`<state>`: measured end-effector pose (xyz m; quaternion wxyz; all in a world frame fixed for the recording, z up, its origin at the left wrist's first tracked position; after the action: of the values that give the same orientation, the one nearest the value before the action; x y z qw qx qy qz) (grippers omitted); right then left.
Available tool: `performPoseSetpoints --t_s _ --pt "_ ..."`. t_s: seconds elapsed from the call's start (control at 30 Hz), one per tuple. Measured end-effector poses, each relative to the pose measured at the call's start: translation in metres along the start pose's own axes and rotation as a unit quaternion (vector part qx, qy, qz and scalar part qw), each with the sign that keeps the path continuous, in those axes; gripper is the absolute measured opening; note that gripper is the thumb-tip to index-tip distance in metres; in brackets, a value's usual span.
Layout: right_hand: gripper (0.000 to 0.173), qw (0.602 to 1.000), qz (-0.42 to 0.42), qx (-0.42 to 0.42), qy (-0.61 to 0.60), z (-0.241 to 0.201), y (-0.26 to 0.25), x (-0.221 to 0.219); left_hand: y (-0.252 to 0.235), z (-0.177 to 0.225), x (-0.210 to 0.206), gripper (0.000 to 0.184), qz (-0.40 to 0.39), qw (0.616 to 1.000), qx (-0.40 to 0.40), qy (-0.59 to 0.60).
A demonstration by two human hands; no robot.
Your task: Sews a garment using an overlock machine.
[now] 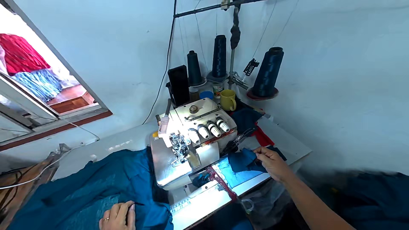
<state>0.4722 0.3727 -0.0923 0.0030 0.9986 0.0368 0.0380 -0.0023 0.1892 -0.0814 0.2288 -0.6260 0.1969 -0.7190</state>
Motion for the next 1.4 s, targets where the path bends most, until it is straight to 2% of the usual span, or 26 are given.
performPoseSetpoints --t_s 0.07,0.13,0.23,0.3,0.33,0.4,0.47,0.5,0.63,0.67,0.7,0.77,0.8,0.83,0.87,0.9,0.93,0.97,1.0,1.07,1.17,1.23,1.3,1.33,1.4 --pt "0.019 1.0 -0.004 0.0 -0.026 0.001 0.0 0.0 0.001 0.0 0.0 0.031 0.0 1.0 0.0 0.005" --pt "0.02 0.997 0.027 -0.01 -0.076 -0.007 0.004 -0.002 0.002 -0.002 0.001 0.031 0.01 1.0 0.002 0.017" --pt "0.026 0.97 0.095 -0.011 -0.225 -0.029 0.019 -0.004 0.006 -0.001 0.008 0.03 0.111 0.994 0.006 -0.003" --pt "0.035 0.952 0.075 0.025 -0.294 -0.047 0.037 -0.009 0.007 0.013 0.017 0.027 0.178 0.984 -0.01 -0.022" --pt "0.037 0.947 0.057 0.039 -0.313 -0.055 0.049 -0.014 0.005 0.028 0.023 0.025 0.179 0.983 -0.032 -0.006" --pt "0.031 0.94 0.015 0.063 -0.335 -0.065 0.072 -0.028 0.0 0.072 0.027 0.024 0.125 0.984 -0.09 0.087" --pt "0.022 0.936 -0.026 0.076 -0.342 -0.069 0.091 -0.039 -0.008 0.124 0.014 0.023 0.042 0.967 -0.146 0.206" --pt "0.021 0.934 -0.038 0.078 -0.346 -0.069 0.099 -0.043 -0.014 0.15 0.002 0.022 0.027 0.958 -0.166 0.232" --pt "0.022 0.924 -0.069 0.059 -0.372 -0.065 0.122 -0.047 -0.045 0.221 -0.053 0.029 -0.007 0.966 -0.17 0.195" --pt "0.021 0.918 -0.091 0.06 -0.381 -0.063 0.126 -0.045 -0.055 0.233 -0.059 0.032 -0.062 0.972 -0.157 0.165" --pt "0.021 0.916 -0.107 0.063 -0.382 -0.06 0.129 -0.044 -0.066 0.243 -0.062 0.036 -0.151 0.97 -0.136 0.131" --pt "0.021 0.919 -0.113 0.063 -0.372 -0.055 0.133 -0.039 -0.088 0.26 -0.065 0.042 -0.351 0.93 -0.093 0.062" --pt "0.021 0.921 -0.107 0.06 -0.369 -0.052 0.135 -0.036 -0.094 0.264 -0.069 0.039 -0.39 0.916 -0.086 0.039" --pt "0.022 0.923 -0.1 0.056 -0.366 -0.05 0.137 -0.033 -0.094 0.265 -0.073 0.036 -0.379 0.921 -0.088 0.026" --pt "0.022 0.924 -0.092 0.052 -0.368 -0.049 0.138 -0.031 -0.09 0.263 -0.077 0.033 -0.329 0.94 -0.089 0.026" --pt "0.022 0.922 -0.088 0.051 -0.373 -0.047 0.138 -0.029 -0.082 0.258 -0.081 0.027 -0.23 0.968 -0.094 0.038" --pt "0.022 0.92 -0.087 0.051 -0.379 -0.045 0.137 -0.027 -0.074 0.25 -0.086 0.021 -0.092 0.989 -0.105 0.056" --pt "0.022 0.917 -0.087 0.05 -0.387 -0.042 0.137 -0.026 -0.069 0.242 -0.088 0.017 0.014 0.992 -0.109 0.066" --pt "0.022 0.914 -0.085 0.047 -0.393 -0.04 0.136 -0.026 -0.064 0.234 -0.085 0.016 0.069 0.99 -0.102 0.069" --pt "0.02 0.914 -0.084 0.038 -0.396 -0.036 0.134 -0.028 -0.052 0.22 -0.073 0.017 0.099 0.989 -0.086 0.061" --pt "0.019 0.913 -0.087 0.033 -0.397 -0.032 0.13 -0.034 -0.041 0.21 -0.068 0.018 0.098 0.988 -0.092 0.071" --pt "0.02 0.913 -0.093 0.029 -0.397 -0.031 0.129 -0.038 -0.047 0.217 -0.068 0.017 0.075 0.982 -0.127 0.118" --pt "0.02 0.912 -0.099 0.026 -0.397 -0.032 0.129 -0.042 -0.063 0.233 -0.07 0.018 0.007 0.981 -0.156 0.114" --pt "0.02 0.912 -0.102 0.023 -0.396 -0.032 0.129 -0.043 -0.071 0.242 -0.072 0.02 -0.07 0.982 -0.149 0.09" --pt "0.02 0.914 -0.105 0.02 -0.392 -0.033 0.131 -0.042 -0.088 0.257 -0.076 0.03 -0.286 0.952 -0.102 0.031"
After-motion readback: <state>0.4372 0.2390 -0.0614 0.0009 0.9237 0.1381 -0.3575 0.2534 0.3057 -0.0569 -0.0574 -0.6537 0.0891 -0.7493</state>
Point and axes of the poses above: each hand's wrist, its own y-axis away from the middle knuckle, its own x-axis out of the back of the hand, z = x × y, the point moved 2 cm from there along -y, towards the middle knuckle, and after that the axes turned 7 degrees about -x, right-handed, at the moved point
